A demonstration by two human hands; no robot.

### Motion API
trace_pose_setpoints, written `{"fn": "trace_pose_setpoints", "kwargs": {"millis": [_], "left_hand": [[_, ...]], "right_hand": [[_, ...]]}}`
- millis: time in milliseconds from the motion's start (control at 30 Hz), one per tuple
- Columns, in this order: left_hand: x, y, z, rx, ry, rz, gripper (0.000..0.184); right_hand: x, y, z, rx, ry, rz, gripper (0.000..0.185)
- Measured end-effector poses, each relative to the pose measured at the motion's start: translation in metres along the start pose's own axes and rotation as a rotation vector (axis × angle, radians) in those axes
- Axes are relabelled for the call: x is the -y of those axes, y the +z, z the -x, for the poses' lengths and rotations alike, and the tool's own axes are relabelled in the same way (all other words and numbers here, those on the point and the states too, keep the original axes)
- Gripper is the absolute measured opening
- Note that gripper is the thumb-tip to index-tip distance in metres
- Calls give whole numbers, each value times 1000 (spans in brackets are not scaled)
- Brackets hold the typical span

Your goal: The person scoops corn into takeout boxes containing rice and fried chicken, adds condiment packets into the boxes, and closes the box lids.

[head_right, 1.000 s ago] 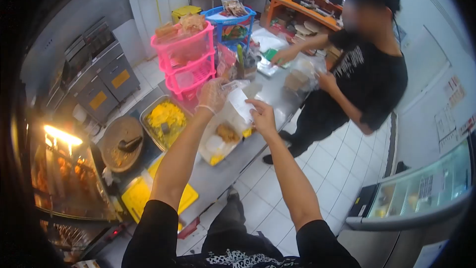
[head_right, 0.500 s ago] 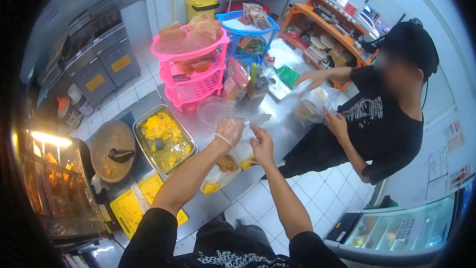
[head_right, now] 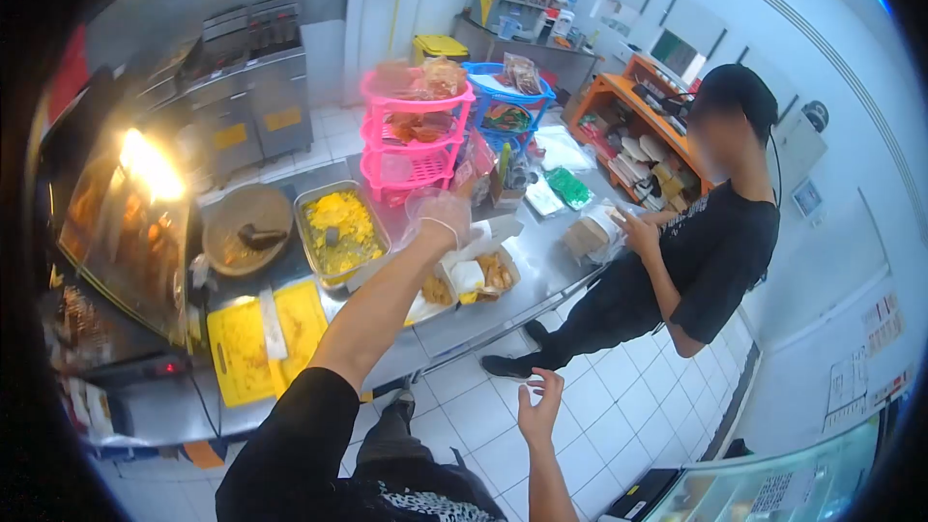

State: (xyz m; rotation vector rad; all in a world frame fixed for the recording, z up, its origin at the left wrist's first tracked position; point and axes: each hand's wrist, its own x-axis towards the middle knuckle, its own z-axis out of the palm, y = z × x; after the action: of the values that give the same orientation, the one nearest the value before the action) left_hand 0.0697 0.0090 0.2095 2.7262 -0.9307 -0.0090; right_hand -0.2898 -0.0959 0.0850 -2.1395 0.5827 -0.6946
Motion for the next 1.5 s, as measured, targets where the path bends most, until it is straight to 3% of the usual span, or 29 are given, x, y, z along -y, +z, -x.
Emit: {"fn": "trace_pose_setpoints", "kwargs": {"millis": [67,167,233,300,400,467,633,700,833,967,1033,1167,1267,1367,1467,1500], "left_hand": [[9,2,31,-154,-9,207,55],[34,28,117,-473,86,824,58],[33,32,226,-270,-43,1470,65],[33,37,325,-226,-212,1864,79],[59,52,463,-449,-354,2123,96],[91,57,551,-645,-426,2255,102],[180,50,836,-1345,-581,1985,102],[208,41,974,-1625,-624,1849,97],[218,3,1214,-1825,-891,1697,92],[231,-75,1368,-2014,-853,1758,92],[256,-93,1419,-1974,-736,1777,95],[366,-113,1517,-1848,-711,1872,98],[464,-126,1587,-1879,-784,1799,94],[544,-148,1669,-1842,-1098,1513,88],[586,-150,1757,-1893,-1199,1395,80],[596,-149,1784,-1944,-1241,1392,75]], "right_hand": [[1,-5,19,37,-41,-44,42],[28,7,45,173,-122,-201,43],[75,21,78,337,-193,-229,52],[138,32,124,520,-335,-310,50],[212,63,212,677,-676,-184,53],[227,97,282,793,-731,-250,47],[313,184,503,1107,-1029,-428,25],[353,209,617,1385,-1163,-513,25],[441,219,824,1814,-1401,-733,19],[538,221,962,1997,-1632,-871,19],[567,238,1012,2018,-1739,-886,21],[632,318,1112,2015,-1708,-973,19],[689,400,1179,2061,-1652,-943,17],[767,484,1248,2290,-1375,-925,21],[843,572,1308,2094,-1303,-888,29],[872,600,1320,2038,-1183,-841,28]]}}
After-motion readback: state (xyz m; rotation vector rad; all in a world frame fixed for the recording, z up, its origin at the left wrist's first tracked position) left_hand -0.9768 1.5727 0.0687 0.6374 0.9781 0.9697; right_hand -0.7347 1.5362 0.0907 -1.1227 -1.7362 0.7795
